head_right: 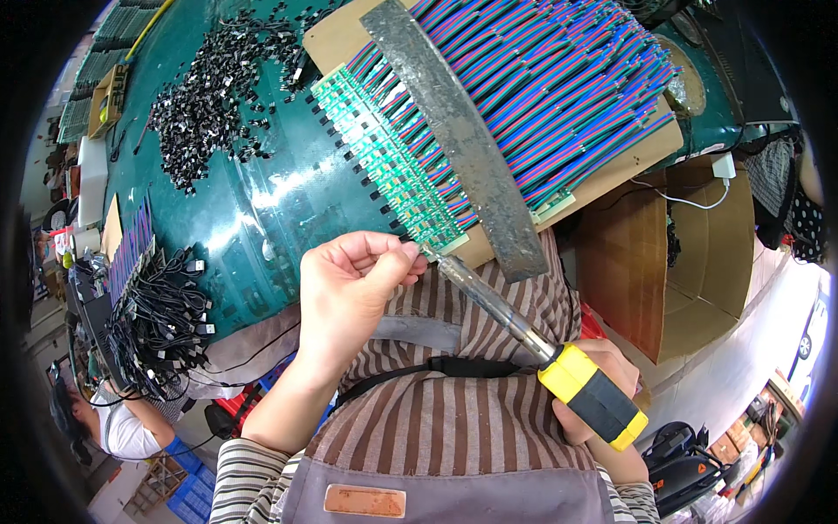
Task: The person solders wires and electronic components onto circuit boards using a soldering tool.
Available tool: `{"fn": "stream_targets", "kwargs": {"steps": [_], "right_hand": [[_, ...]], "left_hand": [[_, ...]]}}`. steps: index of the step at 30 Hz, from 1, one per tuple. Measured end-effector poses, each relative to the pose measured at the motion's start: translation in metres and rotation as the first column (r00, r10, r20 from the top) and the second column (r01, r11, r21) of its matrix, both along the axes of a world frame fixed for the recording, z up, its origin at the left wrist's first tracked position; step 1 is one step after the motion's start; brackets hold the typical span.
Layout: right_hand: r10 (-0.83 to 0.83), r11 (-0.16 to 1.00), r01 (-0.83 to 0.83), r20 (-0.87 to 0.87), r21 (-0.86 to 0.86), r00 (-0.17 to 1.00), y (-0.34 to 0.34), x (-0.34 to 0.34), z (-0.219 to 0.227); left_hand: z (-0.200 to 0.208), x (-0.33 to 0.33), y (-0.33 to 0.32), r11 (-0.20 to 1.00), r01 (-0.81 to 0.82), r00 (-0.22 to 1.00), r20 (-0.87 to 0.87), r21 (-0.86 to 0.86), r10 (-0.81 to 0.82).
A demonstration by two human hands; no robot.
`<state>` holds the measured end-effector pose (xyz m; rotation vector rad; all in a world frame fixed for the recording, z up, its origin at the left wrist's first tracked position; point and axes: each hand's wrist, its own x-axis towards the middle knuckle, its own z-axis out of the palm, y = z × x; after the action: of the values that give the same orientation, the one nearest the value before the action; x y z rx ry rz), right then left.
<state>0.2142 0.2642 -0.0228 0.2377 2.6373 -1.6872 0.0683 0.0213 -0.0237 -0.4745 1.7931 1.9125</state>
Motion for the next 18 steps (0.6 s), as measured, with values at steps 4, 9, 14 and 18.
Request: {"fn": "stream_targets", "kwargs": {"steps": [4,9,14,18], "right_hand": [[0.106,0.993,-0.1,-0.082,0.066,0.991,0.0072,0.0007,-0.0048],[0.146,0.987,-0.137,-0.108,0.088,0.983,0.0082,0.0013,-0.0045],[0.169,0.982,-0.157,-0.129,0.101,0.977,0.0107,0.0029,-0.0056],[0.144,0.986,-0.134,-0.1,0.1,0.985,0.0088,0.0037,-0.0047]], "left_hand": [[-0.0012,-0.0014,0.0006,1.0,-0.024,1.0,0.006,0.019,0.024],[-0.0018,-0.0021,-0.001,0.999,-0.026,0.999,0.033,0.048,0.024],[-0.0024,-0.0009,-0.0007,0.999,-0.036,0.999,0.018,0.041,0.035],[-0.0019,-0.003,-0.004,0.999,0.033,0.999,0.03,-0.008,-0.033]]}}
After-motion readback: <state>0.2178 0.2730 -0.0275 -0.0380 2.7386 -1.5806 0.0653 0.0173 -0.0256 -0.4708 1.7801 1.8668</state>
